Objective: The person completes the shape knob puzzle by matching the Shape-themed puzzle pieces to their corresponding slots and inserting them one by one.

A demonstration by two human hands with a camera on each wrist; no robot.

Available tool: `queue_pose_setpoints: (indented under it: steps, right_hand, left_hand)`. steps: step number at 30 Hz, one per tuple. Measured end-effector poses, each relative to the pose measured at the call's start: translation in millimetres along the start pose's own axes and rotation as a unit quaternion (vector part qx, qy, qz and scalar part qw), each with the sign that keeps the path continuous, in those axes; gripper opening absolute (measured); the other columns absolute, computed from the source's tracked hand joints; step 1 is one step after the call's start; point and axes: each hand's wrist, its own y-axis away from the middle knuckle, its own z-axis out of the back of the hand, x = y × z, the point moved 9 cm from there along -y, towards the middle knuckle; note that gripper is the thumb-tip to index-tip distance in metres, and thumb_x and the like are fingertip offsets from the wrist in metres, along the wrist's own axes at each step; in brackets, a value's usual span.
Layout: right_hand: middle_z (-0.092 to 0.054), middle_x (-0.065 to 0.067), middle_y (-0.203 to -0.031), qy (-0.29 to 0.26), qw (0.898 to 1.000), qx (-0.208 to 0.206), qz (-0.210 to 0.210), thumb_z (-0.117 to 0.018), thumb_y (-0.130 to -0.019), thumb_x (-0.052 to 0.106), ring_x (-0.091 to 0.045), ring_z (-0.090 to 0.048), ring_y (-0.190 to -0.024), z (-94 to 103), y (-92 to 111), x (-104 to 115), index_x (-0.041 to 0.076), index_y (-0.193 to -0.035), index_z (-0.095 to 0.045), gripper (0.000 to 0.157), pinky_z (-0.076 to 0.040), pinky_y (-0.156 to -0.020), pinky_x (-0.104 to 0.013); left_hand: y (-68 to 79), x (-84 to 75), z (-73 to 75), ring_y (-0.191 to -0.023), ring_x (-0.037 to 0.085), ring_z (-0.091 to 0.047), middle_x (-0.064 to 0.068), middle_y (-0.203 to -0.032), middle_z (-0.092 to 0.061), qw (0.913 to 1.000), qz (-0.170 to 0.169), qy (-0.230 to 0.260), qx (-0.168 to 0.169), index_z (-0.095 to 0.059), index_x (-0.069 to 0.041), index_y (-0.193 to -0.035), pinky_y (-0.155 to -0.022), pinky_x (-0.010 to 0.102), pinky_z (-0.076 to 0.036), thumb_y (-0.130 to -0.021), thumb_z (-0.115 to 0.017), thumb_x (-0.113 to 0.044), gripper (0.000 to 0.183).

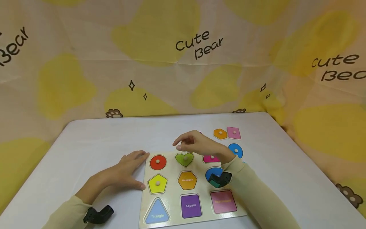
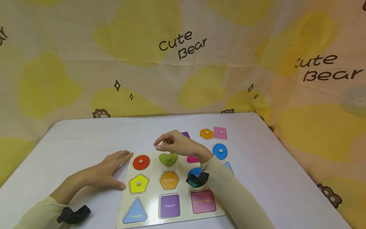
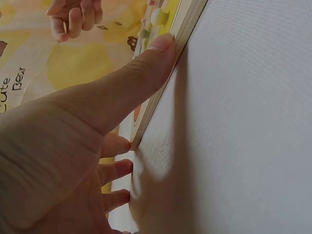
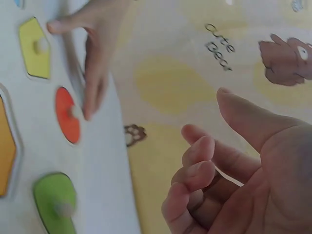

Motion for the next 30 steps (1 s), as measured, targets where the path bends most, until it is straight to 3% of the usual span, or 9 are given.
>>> queue_pose_setpoints:
  steps: [6,13,22,27,30]
  right_hand:
    - [-0.061,-0.002,-0.084,0.014,0.998,-0.053,-0.005,-0.06,-0.101,0.014,-0.018,-0.053,-0.072,41.6,10,-3,0.004,-0.125,-0.069,0.027,-0.049,-0.064,-0.025]
    - [-0.057,-0.004,-0.076,0.013,0.993,-0.114,-0.016,-0.057,-0.103,0.012,-0.022,-0.054,-0.071,88.7,28,-17,-0.001,-0.128,-0.065,0.029,-0.046,-0.061,-0.024]
    - [-0.058,-0.003,-0.088,0.027,0.978,-0.186,-0.088,-0.056,-0.104,0.021,-0.025,-0.055,-0.086,133.1,52,-50,0.001,-0.134,-0.062,0.036,-0.055,-0.076,-0.024]
    - [-0.055,-0.008,-0.101,0.009,0.966,-0.21,-0.153,-0.055,-0.105,0.032,-0.024,-0.055,-0.088,143.0,59,-78,0.002,-0.137,-0.06,0.044,-0.053,-0.078,-0.024]
    - [-0.056,-0.018,-0.115,-0.001,0.958,-0.215,-0.19,-0.055,-0.104,0.037,-0.026,-0.055,-0.093,144.4,60,-99,0.002,-0.139,-0.058,0.05,-0.054,-0.078,-0.024]
  left_hand:
    - [2.6,1.6,1.6,-0.15,0.046,-0.025,0.02,-0.161,-0.032,1.0,0.0,0.0,-0.004,-0.035,-0.009,-0.157,-0.119,0.075,-0.013,-0.069,-0.088,-0.053,0.112]
    - [2.6,1.5,0.8,-0.15,0.046,-0.025,0.02,-0.162,-0.032,1.0,0.002,0.005,-0.003,-0.035,-0.01,-0.157,-0.119,0.075,-0.013,-0.069,-0.088,-0.053,0.112]
    - [2.2,-1.8,2.9,-0.15,0.045,-0.026,0.019,-0.162,-0.032,1.0,-0.001,0.006,-0.004,-0.034,-0.009,-0.158,-0.119,0.075,-0.013,-0.07,-0.087,-0.053,0.112]
    - [2.4,-0.7,1.2,-0.15,0.045,-0.026,0.02,-0.162,-0.032,1.0,0.004,0.008,0.002,-0.034,-0.009,-0.158,-0.119,0.075,-0.013,-0.069,-0.087,-0.053,0.112]
    - [3.1,0.4,0.5,-0.15,0.045,-0.026,0.02,-0.162,-0.032,1.0,0.002,0.008,0.002,-0.034,-0.009,-0.158,-0.119,0.076,-0.014,-0.07,-0.087,-0.053,0.112]
